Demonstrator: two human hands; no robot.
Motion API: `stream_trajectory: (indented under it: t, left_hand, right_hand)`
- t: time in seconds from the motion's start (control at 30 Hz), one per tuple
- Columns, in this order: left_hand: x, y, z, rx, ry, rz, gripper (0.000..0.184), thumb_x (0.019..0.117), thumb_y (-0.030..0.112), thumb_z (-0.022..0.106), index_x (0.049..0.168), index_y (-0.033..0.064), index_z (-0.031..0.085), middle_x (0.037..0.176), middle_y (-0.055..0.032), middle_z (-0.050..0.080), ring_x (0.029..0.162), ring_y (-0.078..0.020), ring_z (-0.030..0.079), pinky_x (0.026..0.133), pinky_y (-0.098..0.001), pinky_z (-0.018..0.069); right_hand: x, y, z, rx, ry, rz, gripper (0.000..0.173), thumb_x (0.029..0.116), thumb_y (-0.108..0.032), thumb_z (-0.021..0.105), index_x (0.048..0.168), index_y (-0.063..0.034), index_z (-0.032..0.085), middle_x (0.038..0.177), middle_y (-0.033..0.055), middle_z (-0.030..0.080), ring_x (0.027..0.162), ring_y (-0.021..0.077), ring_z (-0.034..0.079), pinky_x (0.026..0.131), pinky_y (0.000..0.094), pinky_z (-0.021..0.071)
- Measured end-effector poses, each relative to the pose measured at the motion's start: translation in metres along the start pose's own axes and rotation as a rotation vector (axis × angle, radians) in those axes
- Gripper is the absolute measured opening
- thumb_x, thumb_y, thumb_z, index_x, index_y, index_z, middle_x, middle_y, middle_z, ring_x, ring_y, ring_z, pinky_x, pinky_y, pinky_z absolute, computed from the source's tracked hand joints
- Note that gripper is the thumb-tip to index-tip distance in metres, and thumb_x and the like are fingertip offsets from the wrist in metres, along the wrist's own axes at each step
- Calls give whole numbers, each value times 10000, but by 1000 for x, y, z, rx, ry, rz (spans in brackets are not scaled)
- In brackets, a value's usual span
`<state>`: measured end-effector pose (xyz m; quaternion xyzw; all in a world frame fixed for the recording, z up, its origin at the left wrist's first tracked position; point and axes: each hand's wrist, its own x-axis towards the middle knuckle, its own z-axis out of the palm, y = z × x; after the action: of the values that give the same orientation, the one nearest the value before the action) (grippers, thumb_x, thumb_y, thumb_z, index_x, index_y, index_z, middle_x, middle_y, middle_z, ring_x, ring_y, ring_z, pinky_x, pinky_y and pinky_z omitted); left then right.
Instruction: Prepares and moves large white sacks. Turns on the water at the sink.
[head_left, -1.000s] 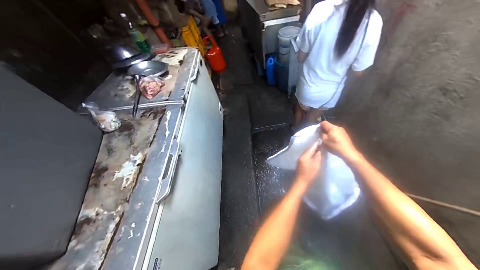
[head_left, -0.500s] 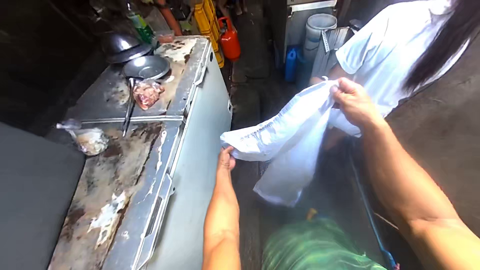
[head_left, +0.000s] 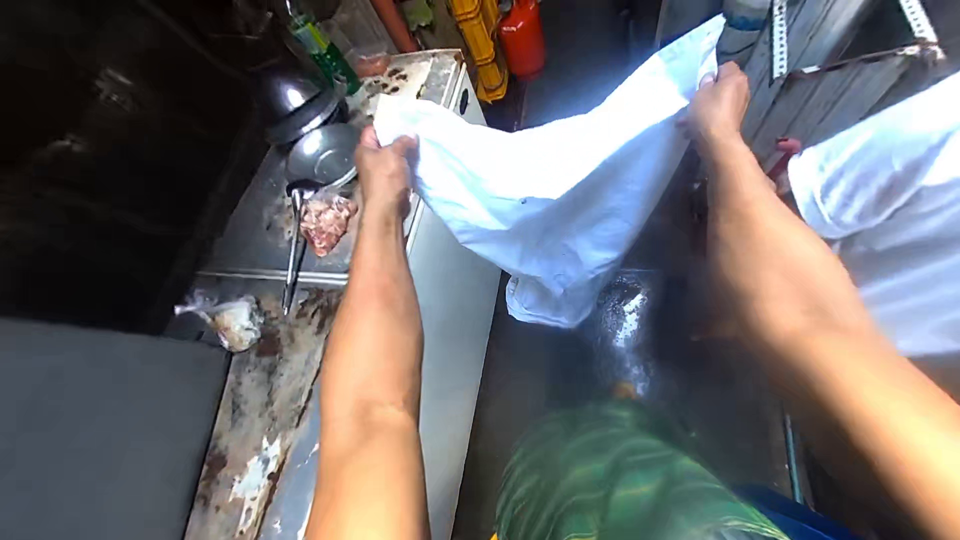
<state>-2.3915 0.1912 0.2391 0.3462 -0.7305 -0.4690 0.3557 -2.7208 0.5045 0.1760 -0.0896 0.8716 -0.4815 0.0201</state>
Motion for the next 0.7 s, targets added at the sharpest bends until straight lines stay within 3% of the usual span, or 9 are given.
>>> stream_trajectory:
  t: [0.07,0.17,0.2,0.23,0.3,0.43,0.53,0.63,0.7]
  left_hand:
    - [30,13,3,-56,48,38,530,855,150,755,1324,15,548,1148,-97,706,1017,-184,710,882,-398,615]
    - [62,18,22,-165,84,79,696,860,139,776,1448,17,425,1277,-128,644,1113,-193,675,952,-400,595]
    - [75,14,35,-169,53,43,758,873,124,771,1502,33,357,1322,-128,611,1132,-174,657,963,-382,584]
    - [91,1,48,-174,5,-23,759,881,82,758,1519,49,349,1327,-132,611,1115,-175,662,949,-388,588]
    - [129,-37,69,-154,-66,-173,647,883,21,738,1464,52,456,1240,-150,661,1014,-201,692,874,-421,601]
    - [228,-85,98,-87,-186,-189,496,863,114,807,1312,28,614,1161,-160,713,1007,-243,703,910,-471,579]
    - [317,-84,132,-216,-276,-176,463,863,47,793,1279,-33,607,1148,-188,705,1014,-249,691,916,-455,576]
    - [412,-66,177,-328,-446,-144,561,852,-12,742,1375,-22,538,1235,-188,675,1087,-251,672,948,-451,568]
    - [468,-59,211,-321,-532,-114,572,860,12,733,1395,-10,534,1261,-174,668,1113,-238,668,972,-441,565]
  right_hand:
    - [38,-7,7,271,63,-74,436,956,-139,514,1378,-28,516,1207,157,671,972,243,714,813,452,613]
    - [73,-16,15,459,40,-246,777,881,-162,652,1565,-17,313,1455,175,538,1233,227,615,1012,413,557]
    - [88,-23,21,413,44,-222,801,878,-203,707,1560,-23,329,1452,183,549,1269,249,604,1045,447,544]
    - [105,-29,32,317,59,-155,706,887,-267,739,1487,-25,457,1360,203,620,1230,305,631,1028,524,537]
    - [147,-32,57,98,27,-34,436,928,-266,695,1270,0,650,1199,286,668,1144,451,637,959,687,486]
    - [233,-51,79,-211,49,40,393,962,-261,629,1230,25,664,1216,344,643,1166,535,609,933,753,458]
    - [290,-79,73,-253,128,63,428,975,-257,633,1253,68,641,1234,383,618,1187,569,582,961,768,434]
    - [342,-104,68,-87,274,93,519,929,-148,628,1397,46,514,1309,364,581,1202,531,585,962,741,461]
    - [375,-103,64,102,329,52,628,874,-87,646,1465,-43,440,1287,253,620,1071,392,673,863,621,575]
